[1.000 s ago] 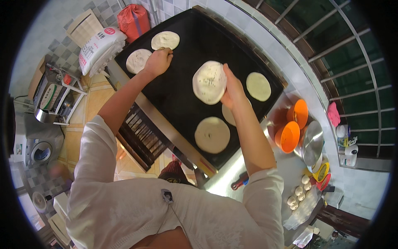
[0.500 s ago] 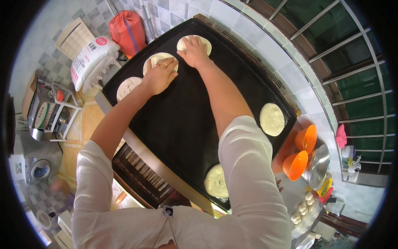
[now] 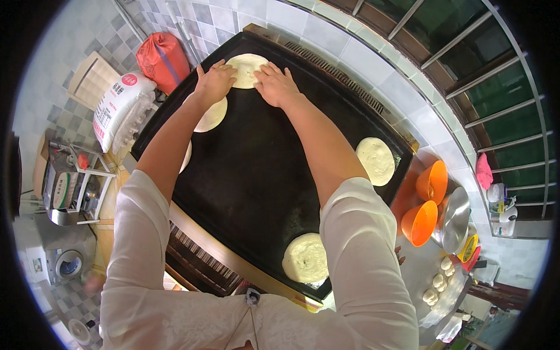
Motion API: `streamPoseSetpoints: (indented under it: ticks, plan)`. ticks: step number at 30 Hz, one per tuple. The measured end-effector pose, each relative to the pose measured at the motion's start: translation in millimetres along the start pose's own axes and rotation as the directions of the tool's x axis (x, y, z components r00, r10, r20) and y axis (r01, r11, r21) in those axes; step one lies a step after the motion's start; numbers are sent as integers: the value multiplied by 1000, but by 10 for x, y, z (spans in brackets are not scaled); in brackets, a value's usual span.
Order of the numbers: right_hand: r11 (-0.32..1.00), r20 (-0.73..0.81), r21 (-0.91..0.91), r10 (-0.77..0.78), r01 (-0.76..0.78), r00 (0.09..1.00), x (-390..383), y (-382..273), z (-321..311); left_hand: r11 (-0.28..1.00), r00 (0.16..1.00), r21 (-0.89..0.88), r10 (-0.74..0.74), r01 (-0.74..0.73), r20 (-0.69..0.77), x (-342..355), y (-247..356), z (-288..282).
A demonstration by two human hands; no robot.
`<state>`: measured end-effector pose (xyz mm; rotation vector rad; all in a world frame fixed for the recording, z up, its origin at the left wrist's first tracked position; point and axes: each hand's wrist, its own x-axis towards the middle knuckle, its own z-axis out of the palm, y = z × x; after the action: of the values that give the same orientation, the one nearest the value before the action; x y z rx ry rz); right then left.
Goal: The person rolls out small dough balls into flat circles using a wooden rolling pin on a stainless steel countertop. They then transfer the flattened dough onto a large flat-top griddle to cook, repeating the process with multiple dough pieces.
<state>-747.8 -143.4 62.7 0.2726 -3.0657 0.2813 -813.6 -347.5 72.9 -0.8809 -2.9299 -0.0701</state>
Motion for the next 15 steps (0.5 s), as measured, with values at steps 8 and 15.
streamPoseSetpoints:
  ticks: [8,15]
  plan:
    - [995,-35,92,-33,36,999,-157,-100,-46,996,1000,-87,-30,30,4,22,-120,45]
    - [990,-367,140,69,-18,927,-237,388,-118,981,961,-129,-170,145,-217,108,-506,-117]
